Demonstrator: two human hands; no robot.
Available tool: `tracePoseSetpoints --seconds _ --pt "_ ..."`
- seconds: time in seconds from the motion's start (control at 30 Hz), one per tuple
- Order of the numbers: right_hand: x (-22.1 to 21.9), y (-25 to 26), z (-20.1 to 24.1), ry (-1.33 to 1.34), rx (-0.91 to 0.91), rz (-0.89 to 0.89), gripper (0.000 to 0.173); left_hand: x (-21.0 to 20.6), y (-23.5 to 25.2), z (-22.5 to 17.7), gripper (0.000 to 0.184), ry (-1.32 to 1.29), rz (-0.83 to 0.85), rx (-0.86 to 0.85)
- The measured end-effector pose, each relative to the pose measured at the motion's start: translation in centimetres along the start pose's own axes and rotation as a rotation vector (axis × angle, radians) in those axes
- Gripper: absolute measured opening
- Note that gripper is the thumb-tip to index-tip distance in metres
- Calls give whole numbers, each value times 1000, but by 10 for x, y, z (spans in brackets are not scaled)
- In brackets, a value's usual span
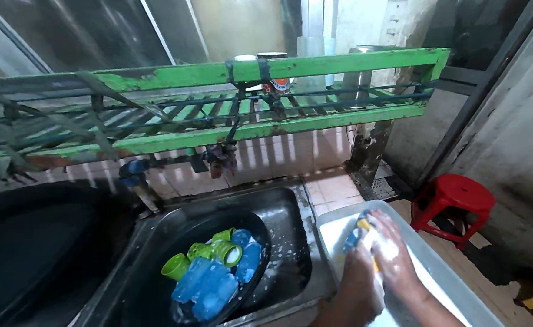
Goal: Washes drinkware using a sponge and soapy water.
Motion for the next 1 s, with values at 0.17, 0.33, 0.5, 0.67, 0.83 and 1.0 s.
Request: tracePoseSetpoints --seconds 0.17,0.33,0.5,0.67,0.83,1.0 --pt "16 36 -39 349 -828 170 36 -1 -1 -2 42 -38 1 300" --pt "25 32 11 -33 -479 251 37 26 18 2 48 275 -119 198" --pt "22 34 -16 353 -715 60 29 13 -11 -6 34 772 -162 -582" --pt "28 40 -12 -47 -684 541 39 46 6 6 19 1086 21 -816" --pt "37 -1 -46 -238 -228 648 33 175 59 -28 33 1434 -155 -10" --pt "32 -49 -59 -302 -254 902 46 158 75 -25 39 1344 -84 60"
Point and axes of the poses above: each hand's wrist, its own y-axis towards the middle knuckle, its own x-axis out of the back of the hand, z = x × y, the point moved 3 cm from there along y, towards the middle knuckle, and after that the axes turned 7 degrees about -y, right-handed, at the moved point
